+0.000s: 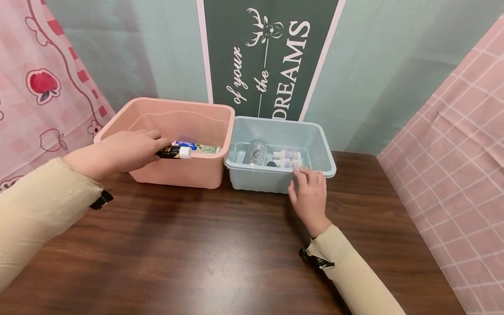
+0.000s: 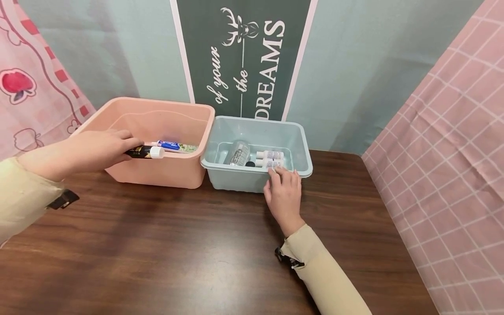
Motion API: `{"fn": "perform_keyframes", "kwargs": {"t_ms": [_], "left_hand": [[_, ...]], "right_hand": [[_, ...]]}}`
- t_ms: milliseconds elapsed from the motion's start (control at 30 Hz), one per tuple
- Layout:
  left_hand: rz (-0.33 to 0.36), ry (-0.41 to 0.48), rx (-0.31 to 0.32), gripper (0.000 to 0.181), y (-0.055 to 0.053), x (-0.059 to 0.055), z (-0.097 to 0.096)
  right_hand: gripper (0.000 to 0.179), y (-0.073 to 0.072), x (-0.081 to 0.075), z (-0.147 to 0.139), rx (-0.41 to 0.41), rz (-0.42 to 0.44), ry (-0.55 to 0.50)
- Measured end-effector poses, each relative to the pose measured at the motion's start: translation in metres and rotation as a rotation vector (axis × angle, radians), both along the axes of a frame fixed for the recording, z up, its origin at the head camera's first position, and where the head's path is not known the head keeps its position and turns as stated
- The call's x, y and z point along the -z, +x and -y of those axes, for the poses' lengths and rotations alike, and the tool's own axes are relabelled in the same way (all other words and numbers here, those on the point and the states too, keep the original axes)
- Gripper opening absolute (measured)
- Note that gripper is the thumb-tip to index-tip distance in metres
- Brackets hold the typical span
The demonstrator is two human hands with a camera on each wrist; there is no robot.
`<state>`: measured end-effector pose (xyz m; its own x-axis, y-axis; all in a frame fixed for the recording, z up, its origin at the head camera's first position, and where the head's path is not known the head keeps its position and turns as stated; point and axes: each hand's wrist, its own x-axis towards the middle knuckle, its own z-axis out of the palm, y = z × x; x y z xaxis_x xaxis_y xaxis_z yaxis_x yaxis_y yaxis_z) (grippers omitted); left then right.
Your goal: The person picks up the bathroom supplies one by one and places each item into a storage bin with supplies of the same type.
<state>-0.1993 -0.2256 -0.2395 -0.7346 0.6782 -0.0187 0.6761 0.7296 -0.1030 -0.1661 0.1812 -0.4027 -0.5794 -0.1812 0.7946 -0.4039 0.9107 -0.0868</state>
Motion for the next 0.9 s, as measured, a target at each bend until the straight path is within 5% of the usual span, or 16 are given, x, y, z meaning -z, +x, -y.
{"fn": "perform_keyframes", "kwargs": {"t_ms": [533, 900], "left_hand": [[-0.027, 0.010, 0.029, 0.021, -0.003, -0.009, 0.000], [0.001, 0.007, -0.014, 0.016, -0.014, -0.014, -0.003]], "right_hand": [[0.030, 0.001, 0.001, 0.000, 0.001, 0.010, -0.012], [0.030, 0.001, 0.000, 0.001, -0.001, -0.004, -0.022]]}}
